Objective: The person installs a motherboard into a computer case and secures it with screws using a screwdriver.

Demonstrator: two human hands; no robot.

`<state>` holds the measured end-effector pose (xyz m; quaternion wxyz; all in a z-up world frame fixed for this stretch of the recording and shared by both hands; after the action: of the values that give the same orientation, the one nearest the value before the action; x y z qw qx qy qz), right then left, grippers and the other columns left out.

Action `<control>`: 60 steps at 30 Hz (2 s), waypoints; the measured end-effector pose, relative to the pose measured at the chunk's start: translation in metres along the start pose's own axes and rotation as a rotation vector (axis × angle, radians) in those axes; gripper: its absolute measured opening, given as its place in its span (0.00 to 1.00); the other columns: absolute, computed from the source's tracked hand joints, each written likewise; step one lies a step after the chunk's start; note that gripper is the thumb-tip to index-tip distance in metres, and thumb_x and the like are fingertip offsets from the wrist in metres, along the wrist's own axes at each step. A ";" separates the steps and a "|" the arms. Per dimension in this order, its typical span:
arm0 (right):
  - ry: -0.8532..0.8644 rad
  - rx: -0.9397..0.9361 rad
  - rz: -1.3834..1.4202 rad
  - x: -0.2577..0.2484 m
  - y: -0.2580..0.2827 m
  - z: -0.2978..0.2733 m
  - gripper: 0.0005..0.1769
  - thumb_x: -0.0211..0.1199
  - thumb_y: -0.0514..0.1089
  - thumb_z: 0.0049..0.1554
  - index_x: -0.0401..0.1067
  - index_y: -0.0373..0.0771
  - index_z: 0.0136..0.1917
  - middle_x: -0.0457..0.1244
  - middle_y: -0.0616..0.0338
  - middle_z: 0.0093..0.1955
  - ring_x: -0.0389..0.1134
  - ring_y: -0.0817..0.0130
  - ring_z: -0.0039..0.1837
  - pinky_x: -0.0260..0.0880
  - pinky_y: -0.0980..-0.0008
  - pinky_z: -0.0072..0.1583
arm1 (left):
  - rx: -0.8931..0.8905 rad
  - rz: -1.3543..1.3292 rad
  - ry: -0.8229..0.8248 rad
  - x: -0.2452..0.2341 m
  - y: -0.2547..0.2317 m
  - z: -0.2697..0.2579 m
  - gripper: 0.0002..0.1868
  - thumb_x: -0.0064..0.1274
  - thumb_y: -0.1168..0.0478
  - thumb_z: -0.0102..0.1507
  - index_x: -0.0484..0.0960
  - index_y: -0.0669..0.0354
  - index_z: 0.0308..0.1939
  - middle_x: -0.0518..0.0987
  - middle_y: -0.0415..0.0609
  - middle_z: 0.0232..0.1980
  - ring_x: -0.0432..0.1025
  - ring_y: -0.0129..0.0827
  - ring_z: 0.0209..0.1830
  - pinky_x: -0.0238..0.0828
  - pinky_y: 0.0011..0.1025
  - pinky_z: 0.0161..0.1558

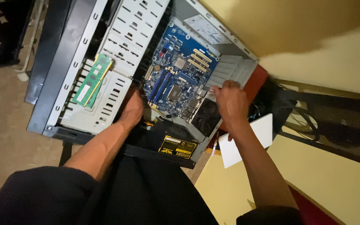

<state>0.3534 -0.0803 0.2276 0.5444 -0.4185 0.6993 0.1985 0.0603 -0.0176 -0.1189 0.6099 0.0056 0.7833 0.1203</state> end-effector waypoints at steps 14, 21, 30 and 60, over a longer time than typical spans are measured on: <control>-0.015 0.090 -0.128 0.006 -0.006 -0.003 0.25 0.56 0.60 0.68 0.69 0.34 0.58 0.63 0.47 0.42 0.74 0.41 0.38 0.74 0.46 0.36 | 0.122 0.170 -0.052 0.021 -0.021 0.000 0.17 0.41 0.66 0.71 0.87 0.62 0.54 0.85 0.56 0.54 0.76 0.52 0.59 0.70 0.60 0.63; -0.133 -0.020 -0.190 -0.004 0.005 -0.005 0.22 0.72 0.54 0.58 0.73 0.35 0.54 0.62 0.50 0.40 0.72 0.48 0.34 0.72 0.56 0.34 | 0.183 0.267 -0.042 0.035 -0.029 -0.012 0.18 0.41 0.65 0.71 0.87 0.61 0.55 0.84 0.56 0.56 0.76 0.51 0.61 0.69 0.60 0.64; -0.314 -0.179 -0.247 0.001 0.021 -0.010 0.20 0.70 0.54 0.60 0.71 0.38 0.55 0.61 0.50 0.46 0.72 0.49 0.41 0.72 0.55 0.43 | 0.263 0.380 -0.070 0.047 -0.048 -0.019 0.19 0.40 0.65 0.72 0.86 0.60 0.56 0.84 0.54 0.57 0.75 0.50 0.62 0.68 0.60 0.65; 0.183 -0.062 -0.083 -0.010 0.033 0.021 0.14 0.62 0.43 0.61 0.73 0.31 0.56 0.66 0.39 0.50 0.75 0.39 0.46 0.78 0.49 0.45 | -0.280 0.132 -0.424 -0.002 0.015 0.006 0.21 0.33 0.66 0.74 0.82 0.71 0.57 0.81 0.65 0.55 0.75 0.54 0.61 0.66 0.52 0.69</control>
<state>0.3397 -0.0422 0.2242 0.4729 -0.4802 0.7216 0.1585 0.0646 -0.0019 -0.1156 0.7462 -0.0026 0.6116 0.2629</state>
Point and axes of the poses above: each hand's wrist, its own z-axis towards the middle knuckle, its own x-axis out of the palm, y = z × x, the point moved 9 cm from there along z, towards the middle knuckle
